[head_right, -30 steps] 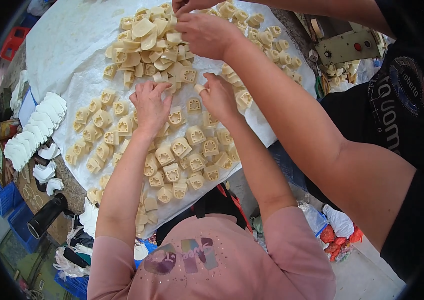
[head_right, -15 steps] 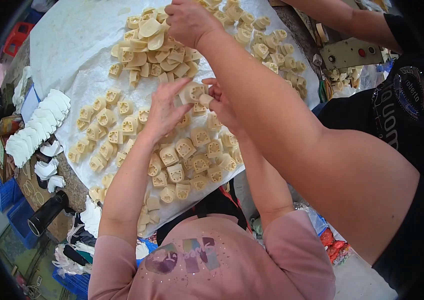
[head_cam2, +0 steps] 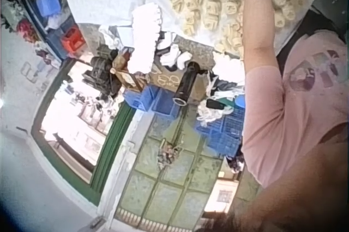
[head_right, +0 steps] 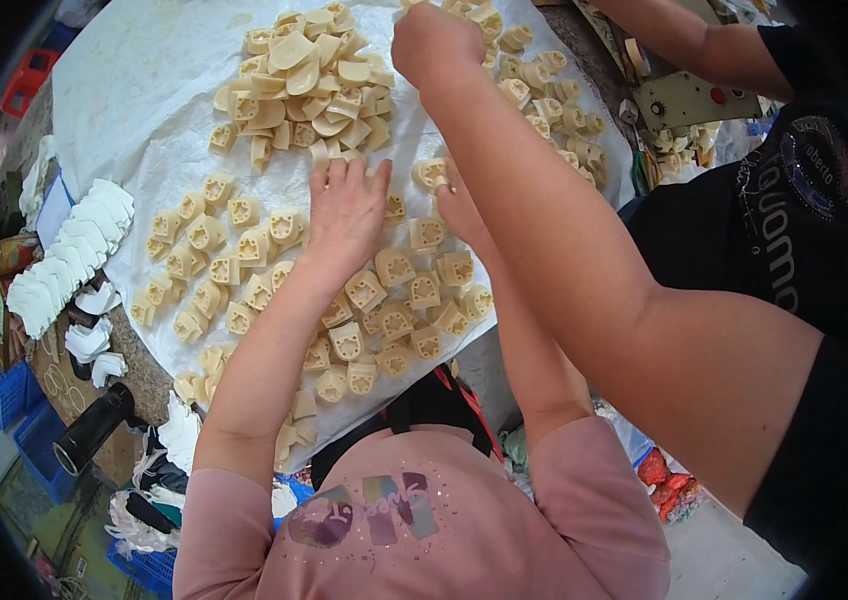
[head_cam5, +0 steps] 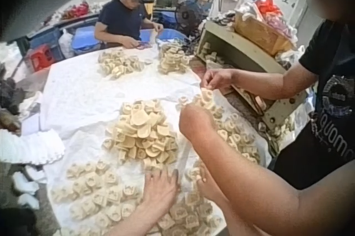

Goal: Sorting and stacking yellow shoe components on a table covered with a white sheet.

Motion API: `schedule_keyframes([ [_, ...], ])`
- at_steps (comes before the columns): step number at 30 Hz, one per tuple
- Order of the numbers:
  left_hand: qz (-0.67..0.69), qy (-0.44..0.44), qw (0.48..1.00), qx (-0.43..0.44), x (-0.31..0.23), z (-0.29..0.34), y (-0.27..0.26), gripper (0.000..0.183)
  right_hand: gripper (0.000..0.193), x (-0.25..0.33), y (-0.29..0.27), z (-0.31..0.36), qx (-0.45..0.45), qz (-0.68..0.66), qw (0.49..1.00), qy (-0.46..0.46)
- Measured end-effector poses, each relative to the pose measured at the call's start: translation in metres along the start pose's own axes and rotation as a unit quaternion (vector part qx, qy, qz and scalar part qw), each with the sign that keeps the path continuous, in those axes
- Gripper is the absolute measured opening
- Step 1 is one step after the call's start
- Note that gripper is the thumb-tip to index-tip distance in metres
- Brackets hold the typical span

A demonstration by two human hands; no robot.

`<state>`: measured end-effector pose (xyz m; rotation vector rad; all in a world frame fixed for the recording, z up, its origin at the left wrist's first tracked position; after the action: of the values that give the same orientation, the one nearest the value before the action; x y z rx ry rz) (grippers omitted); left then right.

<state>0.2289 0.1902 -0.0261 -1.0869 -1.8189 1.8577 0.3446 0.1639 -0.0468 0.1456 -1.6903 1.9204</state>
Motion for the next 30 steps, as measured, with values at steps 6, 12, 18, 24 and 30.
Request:
schedule_keyframes([
  [6, -0.029, 0.071, 0.997, 0.02, -0.036, 0.0, 0.021, 0.031, 0.028, -0.012, -0.003, 0.003, -0.07, 0.233, 0.97, -0.015],
  [12, 0.011, 0.092, 0.996, 0.011, -0.039, 0.013, 0.017, 0.027, 0.022, -0.014, -0.007, 0.007, -0.094, 0.203, 0.974, -0.037],
  [18, 0.114, -0.012, 0.993, 0.035, -0.016, 0.01, 0.02, 0.029, 0.029, 0.011, -0.02, 0.015, -0.138, 0.069, 0.984, -0.089],
  [24, 0.132, -0.027, 0.991, 0.017, -0.022, 0.0, 0.021, 0.023, 0.026, 0.016, -0.016, -0.003, -0.102, -0.14, 0.982, -0.069],
  [30, 0.192, -0.042, 0.978, 0.068, -0.007, 0.007, 0.024, 0.025, 0.025, 0.009, -0.003, -0.011, -0.069, -0.192, 0.979, -0.027],
])
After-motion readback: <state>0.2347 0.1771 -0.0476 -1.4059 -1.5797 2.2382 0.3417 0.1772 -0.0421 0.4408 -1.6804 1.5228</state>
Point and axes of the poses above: each hand's wrist, its own z-axis away from the middle knuckle, its own y-axis out of the palm, x = y × z, the point moved 8 cm from there along -z, towards the middle knuckle
